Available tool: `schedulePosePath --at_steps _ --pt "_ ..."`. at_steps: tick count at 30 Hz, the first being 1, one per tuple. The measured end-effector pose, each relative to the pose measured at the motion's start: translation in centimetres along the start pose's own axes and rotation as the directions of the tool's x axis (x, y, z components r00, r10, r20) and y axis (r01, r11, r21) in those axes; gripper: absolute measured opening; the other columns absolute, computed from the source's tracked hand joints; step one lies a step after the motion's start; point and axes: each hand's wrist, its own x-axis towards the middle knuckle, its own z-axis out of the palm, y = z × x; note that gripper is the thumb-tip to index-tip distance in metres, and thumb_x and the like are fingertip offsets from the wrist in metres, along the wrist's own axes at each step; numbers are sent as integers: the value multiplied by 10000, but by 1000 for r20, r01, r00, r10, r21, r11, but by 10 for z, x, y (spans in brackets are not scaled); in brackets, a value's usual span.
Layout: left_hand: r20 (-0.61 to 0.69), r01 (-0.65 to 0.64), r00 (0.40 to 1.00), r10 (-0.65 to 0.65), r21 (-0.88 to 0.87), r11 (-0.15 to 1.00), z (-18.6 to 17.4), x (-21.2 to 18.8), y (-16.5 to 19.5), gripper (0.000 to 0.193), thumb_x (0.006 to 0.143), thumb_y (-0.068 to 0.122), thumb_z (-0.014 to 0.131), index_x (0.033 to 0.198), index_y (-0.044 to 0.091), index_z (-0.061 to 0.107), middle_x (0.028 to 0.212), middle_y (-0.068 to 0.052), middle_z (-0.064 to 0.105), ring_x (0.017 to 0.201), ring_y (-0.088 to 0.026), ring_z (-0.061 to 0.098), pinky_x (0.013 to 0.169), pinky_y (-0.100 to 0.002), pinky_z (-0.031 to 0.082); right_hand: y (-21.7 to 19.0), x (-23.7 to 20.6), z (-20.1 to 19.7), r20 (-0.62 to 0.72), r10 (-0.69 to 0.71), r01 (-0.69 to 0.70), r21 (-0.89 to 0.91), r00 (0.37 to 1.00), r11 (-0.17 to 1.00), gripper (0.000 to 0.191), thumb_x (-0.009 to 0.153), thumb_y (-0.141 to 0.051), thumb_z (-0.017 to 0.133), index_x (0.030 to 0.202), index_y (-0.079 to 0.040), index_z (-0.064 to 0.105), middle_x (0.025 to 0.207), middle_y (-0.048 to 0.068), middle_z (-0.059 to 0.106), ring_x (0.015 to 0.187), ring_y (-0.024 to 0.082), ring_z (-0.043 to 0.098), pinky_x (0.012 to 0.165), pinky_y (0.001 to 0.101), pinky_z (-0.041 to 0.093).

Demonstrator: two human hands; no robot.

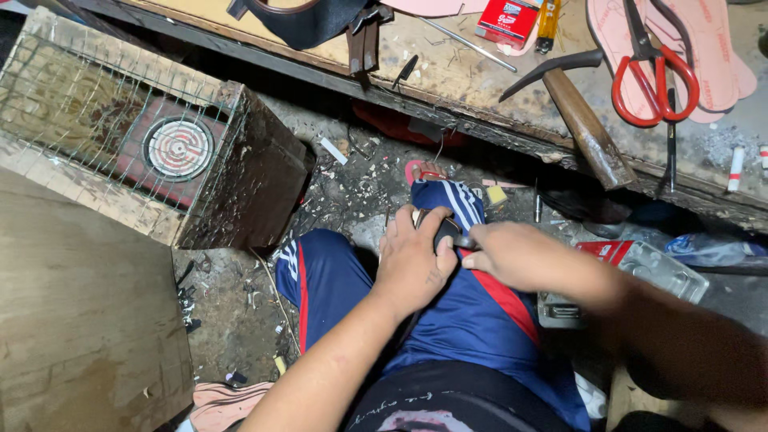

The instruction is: The person sits on the floor and works a black shoe upper over a wooden last, hammering the leather edge with a cobbler's hammer and using pincers to pull and trim the upper material, turning the shoe repeatedly to work all sides.

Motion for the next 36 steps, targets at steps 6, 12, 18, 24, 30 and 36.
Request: schedulePosePath --at_steps 6,12,18,24,30,36 --pt "0 -27 1000 27 11 1000 3 -1 -1 483 876 298 617 1346 187 610 1309 -259 484 1199 -461 483 980 -561 391 -5 -2 22 -71 124 -126 -20 990 992 335 942 -357 609 1020 -32 628 953 242 707 929 443 688 807 545 532" --pt "15 15 1000 -14 -76 997 2 7 -5 421 910 316 588 1311 193 618 1289 -214 512 1236 -421 497 1002 -532 408 5 11 5 65 73 -75 38 995 996 419 887 -454 664 1031 -60 667 946 240 712 943 436 683 835 536 525" --pt "-27 -48 999 47 -28 998 4 2 -2 409 896 311 605 1283 182 637 1268 -220 502 1200 -427 485 991 -540 395 1 10 -11 196 106 -96 -58 975 994 457 903 -500 645 1068 -76 680 986 219 724 974 418 697 857 520 538" --pt "61 17 998 -7 -173 985 -7 10 -8 385 850 290 609 1217 184 658 1224 -188 526 1172 -397 508 974 -517 415 -16 5 12 64 299 -293 -84 952 952 274 966 -298 572 1096 -75 665 1030 251 702 980 443 687 854 575 511" --pt "-5 -94 996 94 -85 992 -6 4 -2 380 853 286 613 1210 160 649 1190 -192 534 1125 -397 512 978 -519 425 6 18 -34 251 -83 77 33 964 996 441 823 -457 694 1084 -102 707 923 207 719 938 401 690 827 506 527" --pt "-41 -146 989 143 -72 987 -7 -1 -3 377 863 288 623 1211 146 642 1180 -200 527 1107 -402 507 969 -517 417 -18 7 -32 286 67 -61 -28 956 998 394 851 -468 664 1047 -132 723 918 187 738 913 389 724 826 492 549"
